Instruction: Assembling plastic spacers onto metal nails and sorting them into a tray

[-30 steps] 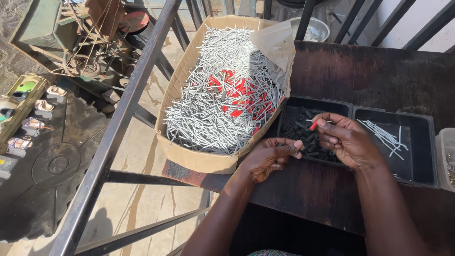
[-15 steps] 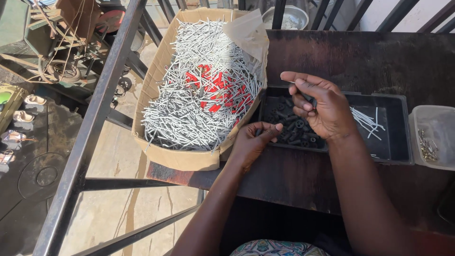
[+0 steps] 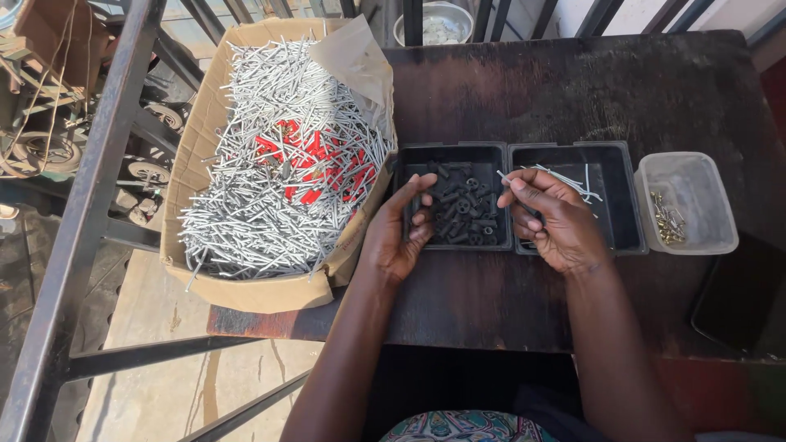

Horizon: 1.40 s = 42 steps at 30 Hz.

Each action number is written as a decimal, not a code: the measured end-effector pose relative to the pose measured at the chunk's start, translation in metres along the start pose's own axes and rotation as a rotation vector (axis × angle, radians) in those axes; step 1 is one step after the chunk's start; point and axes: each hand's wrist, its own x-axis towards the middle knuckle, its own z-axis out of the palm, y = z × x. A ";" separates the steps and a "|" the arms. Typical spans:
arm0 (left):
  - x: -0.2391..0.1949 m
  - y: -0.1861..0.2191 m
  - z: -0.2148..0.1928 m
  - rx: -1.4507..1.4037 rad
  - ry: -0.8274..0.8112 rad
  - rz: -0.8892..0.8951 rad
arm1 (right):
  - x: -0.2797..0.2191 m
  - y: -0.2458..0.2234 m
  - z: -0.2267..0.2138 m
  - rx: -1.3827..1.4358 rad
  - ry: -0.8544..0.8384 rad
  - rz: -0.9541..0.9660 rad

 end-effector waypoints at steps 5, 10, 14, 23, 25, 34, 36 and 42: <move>-0.005 0.002 -0.012 -0.381 -0.053 -0.066 | 0.012 -0.011 -0.039 0.086 0.063 -0.071; 0.001 -0.010 -0.018 -0.409 -0.072 -0.129 | -0.004 -0.027 -0.070 -0.549 0.368 -0.366; 0.006 -0.030 -0.005 -0.383 -0.127 -0.127 | -0.014 -0.021 -0.066 -0.564 0.307 -0.244; -0.002 -0.063 0.039 -0.524 -0.228 -0.097 | -0.012 -0.013 -0.020 0.735 0.124 0.096; -0.005 -0.077 0.035 -0.549 -0.201 -0.090 | -0.017 -0.004 -0.004 0.752 0.127 0.113; -0.003 -0.078 0.031 -0.679 -0.219 0.040 | 0.004 0.012 0.010 0.555 0.162 -0.023; 0.000 -0.071 0.024 -0.673 -0.246 0.061 | 0.011 0.013 0.006 0.372 0.080 -0.017; 0.011 -0.072 0.004 -0.637 -0.250 0.101 | -0.015 0.009 0.041 -0.471 0.049 -0.247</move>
